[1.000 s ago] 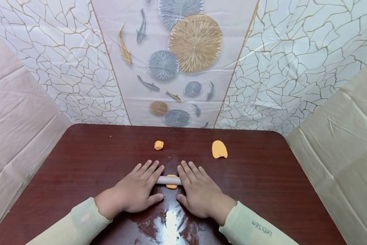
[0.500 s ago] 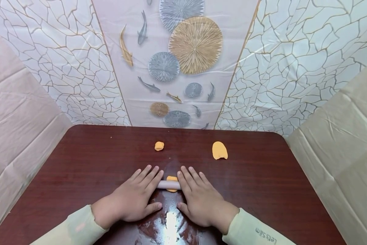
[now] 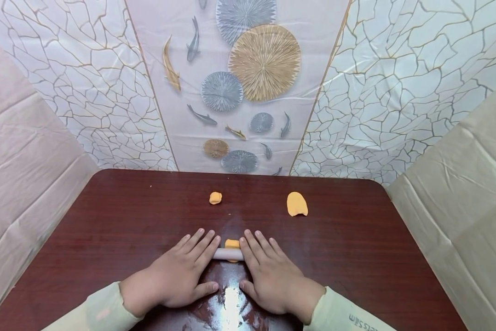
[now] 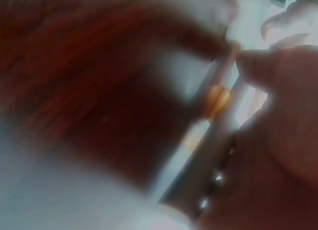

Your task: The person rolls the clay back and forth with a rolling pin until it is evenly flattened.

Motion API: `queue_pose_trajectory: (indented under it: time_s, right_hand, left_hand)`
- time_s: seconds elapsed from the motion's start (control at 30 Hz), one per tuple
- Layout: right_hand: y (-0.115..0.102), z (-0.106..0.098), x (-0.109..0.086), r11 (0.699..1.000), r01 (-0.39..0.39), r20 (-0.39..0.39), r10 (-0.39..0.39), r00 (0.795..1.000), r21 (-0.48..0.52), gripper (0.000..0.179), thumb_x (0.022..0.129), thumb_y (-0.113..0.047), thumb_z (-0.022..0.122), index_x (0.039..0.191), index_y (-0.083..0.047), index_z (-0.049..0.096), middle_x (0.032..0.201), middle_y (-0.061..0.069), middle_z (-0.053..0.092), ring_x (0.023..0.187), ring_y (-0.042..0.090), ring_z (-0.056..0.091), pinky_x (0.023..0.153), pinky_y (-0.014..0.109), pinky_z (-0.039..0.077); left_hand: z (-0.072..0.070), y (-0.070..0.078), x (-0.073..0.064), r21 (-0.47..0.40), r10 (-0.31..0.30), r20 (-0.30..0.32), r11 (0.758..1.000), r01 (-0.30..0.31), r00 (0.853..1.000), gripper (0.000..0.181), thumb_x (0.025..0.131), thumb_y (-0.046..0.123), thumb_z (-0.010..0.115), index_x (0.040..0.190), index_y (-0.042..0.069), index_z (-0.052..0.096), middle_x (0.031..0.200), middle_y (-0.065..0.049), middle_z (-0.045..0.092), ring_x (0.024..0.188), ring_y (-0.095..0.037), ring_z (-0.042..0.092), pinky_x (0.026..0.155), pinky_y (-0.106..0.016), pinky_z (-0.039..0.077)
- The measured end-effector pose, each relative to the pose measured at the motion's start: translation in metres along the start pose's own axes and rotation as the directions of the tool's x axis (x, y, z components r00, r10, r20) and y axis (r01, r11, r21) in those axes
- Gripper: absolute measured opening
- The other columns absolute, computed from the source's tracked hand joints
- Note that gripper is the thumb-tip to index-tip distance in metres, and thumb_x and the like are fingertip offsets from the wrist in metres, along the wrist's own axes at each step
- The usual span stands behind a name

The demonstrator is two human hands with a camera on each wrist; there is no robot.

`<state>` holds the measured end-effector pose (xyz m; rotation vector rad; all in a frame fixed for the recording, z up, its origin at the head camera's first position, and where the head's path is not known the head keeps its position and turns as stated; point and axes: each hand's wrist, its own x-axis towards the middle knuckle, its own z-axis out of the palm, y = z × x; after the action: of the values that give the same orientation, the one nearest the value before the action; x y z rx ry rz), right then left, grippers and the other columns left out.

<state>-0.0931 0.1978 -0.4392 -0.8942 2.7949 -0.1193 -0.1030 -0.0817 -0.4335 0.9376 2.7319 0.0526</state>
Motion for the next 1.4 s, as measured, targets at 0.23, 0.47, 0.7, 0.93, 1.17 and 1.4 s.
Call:
queue_pose_trajectory:
  time_s: [0.23,0.47,0.7,0.93,1.17,1.4]
  right_hand:
    - [-0.002,-0.001,-0.003,1.0,0.0,-0.005,0.0,1.0,0.011,0.089,0.115,-0.054,0.056,0.181,-0.006,0.018,0.19,0.015,0.013,0.177,0.041,0.013,0.139,0.065,0.023]
    - [-0.003,0.002,-0.005,1.0,0.012,-0.011,-0.012,1.0,-0.004,0.089,0.115,-0.055,0.055,0.181,-0.006,0.018,0.19,0.015,0.011,0.176,0.041,0.013,0.139,0.065,0.024]
    - [-0.005,0.003,-0.008,1.0,0.009,-0.008,-0.009,1.0,0.006,0.09,0.115,-0.054,0.057,0.181,-0.008,0.017,0.191,0.014,0.009,0.177,0.04,0.012,0.139,0.065,0.024]
    - [-0.008,0.004,-0.012,1.0,0.01,-0.011,-0.01,1.0,-0.004,0.089,0.115,-0.055,0.056,0.181,-0.008,0.018,0.19,0.015,0.01,0.177,0.04,0.013,0.138,0.065,0.026]
    - [-0.008,0.006,-0.013,1.0,0.016,-0.03,-0.017,0.999,-0.015,0.089,0.115,-0.054,0.057,0.181,-0.007,0.019,0.19,0.016,0.011,0.176,0.04,0.014,0.138,0.065,0.027]
    - [-0.011,0.006,-0.011,1.0,-0.005,-0.038,0.004,0.999,-0.014,0.089,0.116,-0.055,0.055,0.18,-0.005,0.02,0.19,0.018,0.011,0.176,0.04,0.015,0.138,0.065,0.026]
  left_hand:
    - [0.002,0.001,-0.002,-0.002,0.001,-0.002,1.0,-0.001,1.0,0.099,0.112,0.076,0.043,0.182,0.012,0.017,0.19,-0.012,0.015,0.177,-0.037,0.013,0.141,-0.057,0.024]
    - [0.005,0.002,-0.004,0.003,0.001,-0.013,1.0,-0.001,1.0,0.098,0.112,0.076,0.043,0.182,0.011,0.018,0.19,-0.012,0.017,0.177,-0.038,0.015,0.141,-0.057,0.025]
    - [0.008,0.005,-0.007,0.028,-0.006,-0.02,1.0,0.006,1.0,0.101,0.11,0.078,0.043,0.182,0.012,0.019,0.19,-0.012,0.017,0.177,-0.037,0.015,0.141,-0.056,0.025]
    - [0.009,0.009,-0.011,0.056,0.0,-0.033,0.998,0.002,0.999,0.103,0.109,0.082,0.041,0.182,0.012,0.02,0.19,-0.012,0.018,0.177,-0.037,0.017,0.14,-0.057,0.027]
    - [0.011,0.011,-0.013,0.063,-0.001,-0.058,0.998,0.005,0.998,0.104,0.108,0.083,0.041,0.181,0.011,0.022,0.19,-0.013,0.019,0.176,-0.037,0.018,0.139,-0.057,0.029]
    - [0.011,0.016,-0.009,0.042,-0.061,-0.033,0.997,0.062,0.998,0.106,0.108,0.083,0.041,0.182,0.012,0.018,0.19,-0.014,0.016,0.177,-0.037,0.016,0.141,-0.056,0.026]
